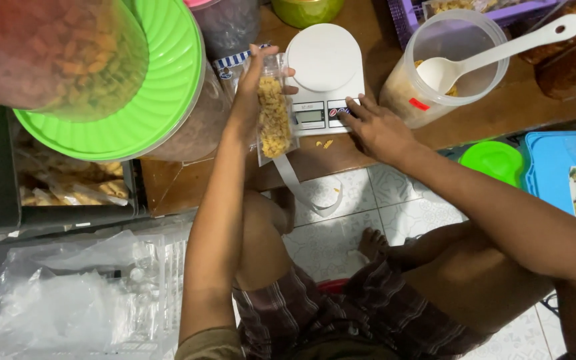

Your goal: Packaging cornflakes into small plastic bags and weighing them on a digital scale for portion control.

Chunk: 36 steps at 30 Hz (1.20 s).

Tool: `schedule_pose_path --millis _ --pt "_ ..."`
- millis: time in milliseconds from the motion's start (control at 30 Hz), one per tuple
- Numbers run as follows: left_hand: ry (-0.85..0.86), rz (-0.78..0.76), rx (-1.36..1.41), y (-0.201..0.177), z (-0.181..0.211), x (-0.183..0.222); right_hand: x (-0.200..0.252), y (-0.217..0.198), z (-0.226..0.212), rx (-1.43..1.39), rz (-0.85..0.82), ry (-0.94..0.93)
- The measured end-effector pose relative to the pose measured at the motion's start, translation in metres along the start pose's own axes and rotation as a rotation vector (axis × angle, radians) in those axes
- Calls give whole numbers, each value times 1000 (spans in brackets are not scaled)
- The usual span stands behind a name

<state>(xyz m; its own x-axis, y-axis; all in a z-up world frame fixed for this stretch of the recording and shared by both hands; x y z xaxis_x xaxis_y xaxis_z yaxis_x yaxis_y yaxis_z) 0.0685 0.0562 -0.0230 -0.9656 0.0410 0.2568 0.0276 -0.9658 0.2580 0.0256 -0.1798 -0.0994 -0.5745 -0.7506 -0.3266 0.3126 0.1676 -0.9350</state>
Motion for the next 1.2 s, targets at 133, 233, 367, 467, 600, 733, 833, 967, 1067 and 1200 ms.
schedule_pose_path --millis 133,233,367,467,600,733,833,967,1067,1200 --pt "7 10 64 -4 0 2 -1 -11 5 -14 -8 -3" --pt "44 9 79 0 8 10 1 -6 6 -16 -193 71" --pt "77 36 73 3 13 14 -3 -11 5 -22 -278 95" --pt "99 39 92 5 13 12 -7 -18 6 -53 -236 111" --pt "119 35 101 -3 7 7 -8 -11 5 -42 -333 122" --pt "150 23 123 -5 4 0 -4 -12 5 7 -248 99" --pt "221 57 75 -9 8 1 -3 -13 0 17 -251 79" --pt "276 84 68 -14 6 -4 -6 -10 1 -56 -265 99" --pt "294 113 90 -21 0 -10 -12 -11 4 -106 -122 84" --pt "356 -32 137 -16 -5 -13 -34 -41 8 -616 -72 381"
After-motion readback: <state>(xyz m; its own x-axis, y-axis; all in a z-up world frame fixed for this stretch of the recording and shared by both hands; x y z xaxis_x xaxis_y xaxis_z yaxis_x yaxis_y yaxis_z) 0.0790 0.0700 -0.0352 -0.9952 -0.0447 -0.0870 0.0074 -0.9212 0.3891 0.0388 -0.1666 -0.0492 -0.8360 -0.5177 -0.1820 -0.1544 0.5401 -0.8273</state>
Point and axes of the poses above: each hand's wrist, its own x-axis away from the middle knuckle, its own y-axis out of the palm, z = x × y, the point moved 6 cm from there along -x, towards the middle knuckle, and after that the axes turned 6 degrees about z, right-handed, at the moved point
